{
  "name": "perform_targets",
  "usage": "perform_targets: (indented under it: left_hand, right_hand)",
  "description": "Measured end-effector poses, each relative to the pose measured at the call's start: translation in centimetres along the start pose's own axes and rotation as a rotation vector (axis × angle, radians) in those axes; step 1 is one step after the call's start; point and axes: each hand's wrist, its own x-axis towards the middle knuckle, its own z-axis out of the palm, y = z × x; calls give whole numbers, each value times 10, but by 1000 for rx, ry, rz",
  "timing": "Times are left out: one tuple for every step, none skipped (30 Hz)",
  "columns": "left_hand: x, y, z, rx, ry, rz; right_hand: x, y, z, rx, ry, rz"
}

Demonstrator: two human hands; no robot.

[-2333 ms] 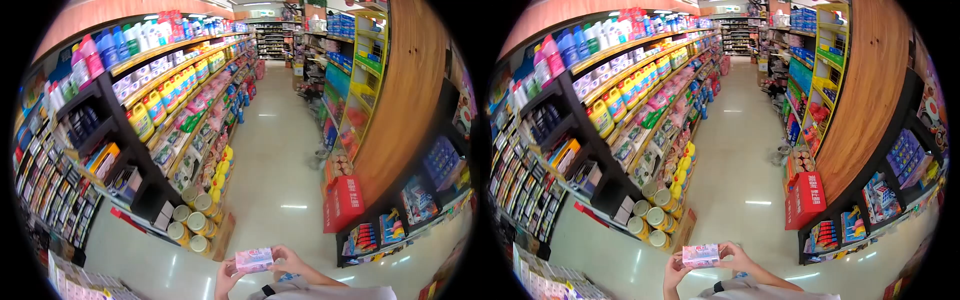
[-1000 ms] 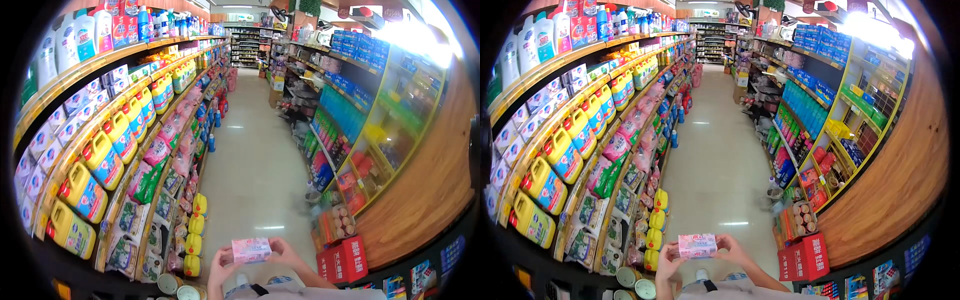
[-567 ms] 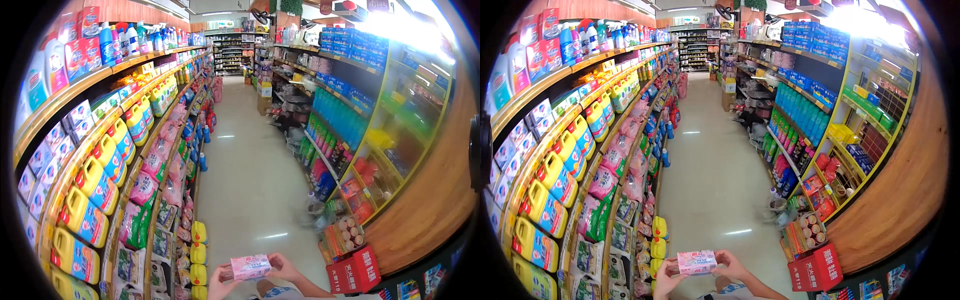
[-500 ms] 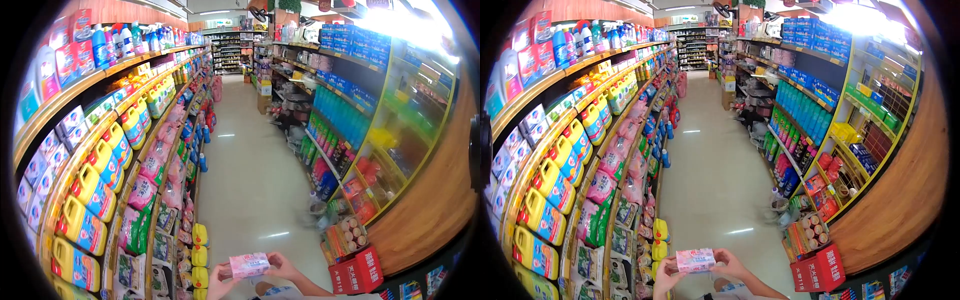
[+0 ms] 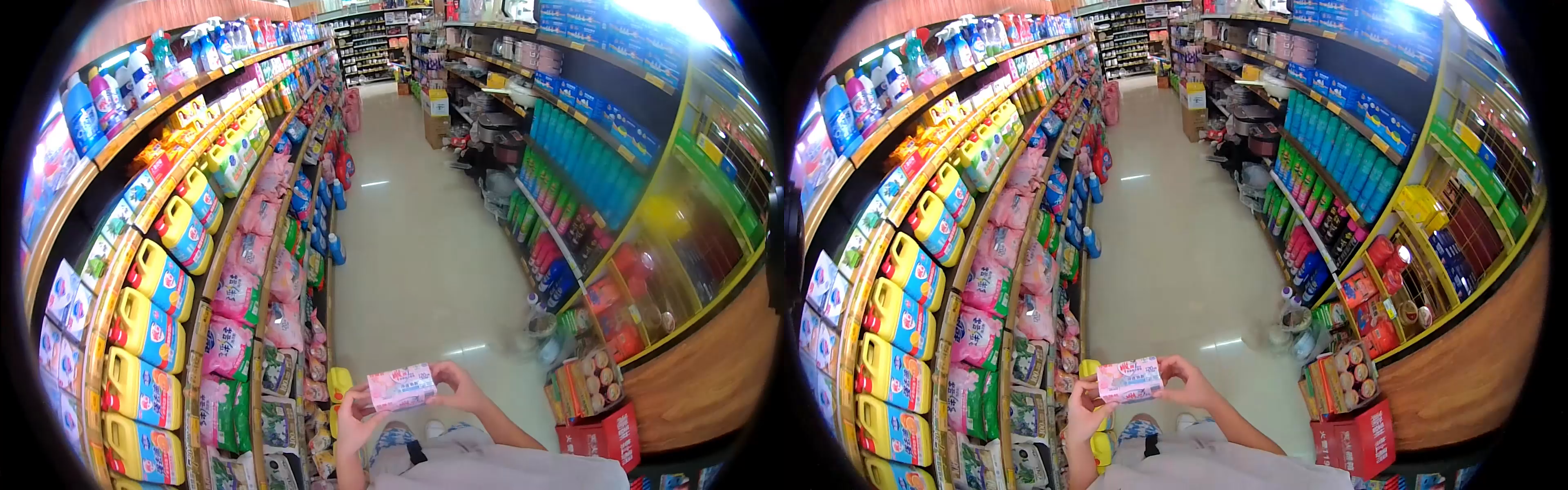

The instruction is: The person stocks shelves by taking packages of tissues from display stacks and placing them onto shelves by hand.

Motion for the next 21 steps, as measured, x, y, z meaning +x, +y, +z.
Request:
perform_targets:
  left_hand:
    - [8, -2, -1, -9, 4, -4]
    - [17, -6, -5, -9, -19, -17]
    - [28, -11, -7, -9, -42, -29]
    - [40, -16, -8, -33, -46, -29]
    - [53, -21, -9, -36, -39, -33]
    - [68, -26, -11, 4, -38, -60]
    - [81, -29, -14, 47, -42, -89]
    - [96, -33, -18, 26, -41, -98]
    - [113, -34, -24, 26, -44, -105]
    - [131, -37, -28, 2, -57, -112]
    - [149, -40, -32, -26, -69, -117]
    - [169, -42, -38, -52, -78, -107]
    - [191, -42, -43, -59, -80, -106]
    - [213, -40, -48, -51, -81, -72]
    - [231, -38, -52, -42, -81, -44]
    - [250, -35, -57, -69, -92, -32]
    - [270, -31, -63, -72, -96, -33]
    - [288, -29, -68, -70, -100, -18]
    - [304, -29, -72, -71, -103, -7]
    - [319, -30, -77, -81, -106, -12]
    - [333, -32, -82, -68, -103, -1]
  right_hand:
    - [5, 4, -4, -6, -3, 8]
    - [8, 10, -7, 14, 13, 37]
    - [14, 16, -11, 33, 28, 65]
    - [24, 22, -18, 27, 21, 70]
    - [33, 25, -22, 5, 42, 124]
    - [43, 30, -24, -9, 67, 180]
    - [54, 35, -27, 1, 70, 188]
    - [67, 40, -32, 9, 80, 188]
    - [83, 43, -36, 10, 91, 188]
    - [98, 47, -40, 8, 96, 196]
    - [115, 51, -44, -3, 97, 207]
    - [134, 54, -48, -14, 96, 215]
    - [155, 55, -53, -22, 97, 217]
    - [176, 54, -57, -68, 89, 209]
    - [195, 53, -60, -111, 82, 206]
    - [212, 52, -61, -114, 85, 213]
    - [234, 51, -63, -91, 88, 179]
    - [255, 51, -66, -69, 91, 143]
    - [272, 53, -68, -75, 96, 146]
    - [287, 55, -69, -91, 100, 154]
    - [298, 58, -71, -110, 102, 166]
